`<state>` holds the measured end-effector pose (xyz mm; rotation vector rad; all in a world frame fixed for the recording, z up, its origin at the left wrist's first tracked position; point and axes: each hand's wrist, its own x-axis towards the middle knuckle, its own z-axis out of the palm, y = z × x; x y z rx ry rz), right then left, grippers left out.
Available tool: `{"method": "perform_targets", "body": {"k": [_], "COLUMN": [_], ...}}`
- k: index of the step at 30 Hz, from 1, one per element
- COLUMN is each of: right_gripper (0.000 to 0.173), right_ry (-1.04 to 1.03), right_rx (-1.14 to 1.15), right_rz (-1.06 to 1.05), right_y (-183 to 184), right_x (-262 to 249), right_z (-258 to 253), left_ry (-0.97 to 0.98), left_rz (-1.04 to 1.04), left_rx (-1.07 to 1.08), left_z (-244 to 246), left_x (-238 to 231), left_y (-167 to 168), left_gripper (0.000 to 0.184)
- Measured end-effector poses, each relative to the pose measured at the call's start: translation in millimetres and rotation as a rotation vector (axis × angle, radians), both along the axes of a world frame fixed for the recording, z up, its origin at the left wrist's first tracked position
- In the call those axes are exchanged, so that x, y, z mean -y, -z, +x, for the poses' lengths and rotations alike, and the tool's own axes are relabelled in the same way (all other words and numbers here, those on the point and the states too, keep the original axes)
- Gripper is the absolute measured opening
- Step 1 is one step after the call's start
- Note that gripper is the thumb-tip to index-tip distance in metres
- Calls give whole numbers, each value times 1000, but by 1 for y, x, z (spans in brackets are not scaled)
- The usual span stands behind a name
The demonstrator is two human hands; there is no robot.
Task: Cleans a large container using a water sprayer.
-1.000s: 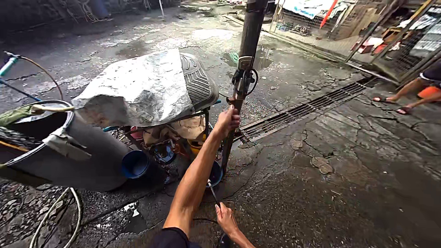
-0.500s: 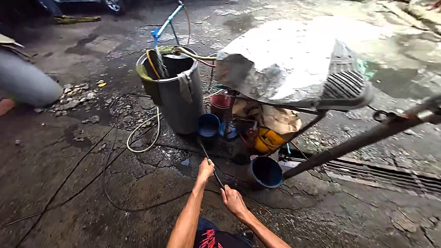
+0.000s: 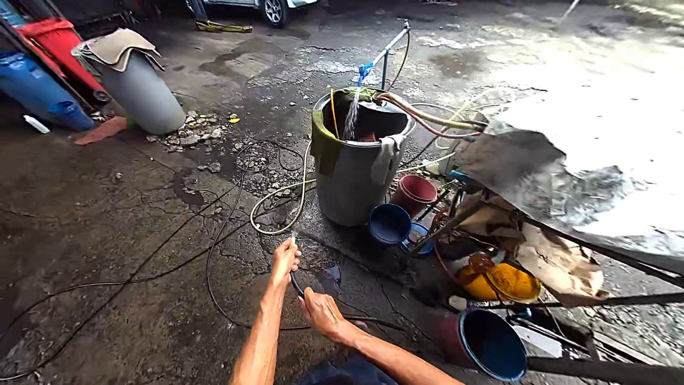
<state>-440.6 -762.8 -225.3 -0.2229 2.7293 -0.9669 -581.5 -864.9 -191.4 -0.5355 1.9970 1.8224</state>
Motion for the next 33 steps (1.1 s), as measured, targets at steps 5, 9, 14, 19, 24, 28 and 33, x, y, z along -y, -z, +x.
{"method": "perform_targets", "body": {"k": [5, 9, 14, 19, 24, 28, 33], "right_gripper": [34, 54, 71, 68, 63, 62, 64], "right_ry": [-130, -250, -248, -21, 190, 352, 558], "right_rx": [-125, -228, -336, -325, -191, -318, -323], "right_rz": [-48, -165, -191, 118, 188, 294, 475], "right_y": [-7, -25, -59, -57, -30, -13, -6], "right_x": [39, 38, -1, -81, -145, -172, -226], "right_z": [-89, -169, -275, -375, -464, -510, -548], "left_ry": [43, 150, 356, 463, 702, 735, 895], "left_rz": [-173, -268, -464, -573, -564, -564, -603], "left_rx": [-81, -105, -109, -247, -284, -386, -466], "left_z": [-83, -173, -302, -423, -488, -526, -563], "left_x": [54, 65, 37, 61, 59, 60, 60], "left_y": [-21, -48, -91, -98, -140, -151, -136], "left_gripper": [43, 44, 41, 35, 32, 33, 33]}}
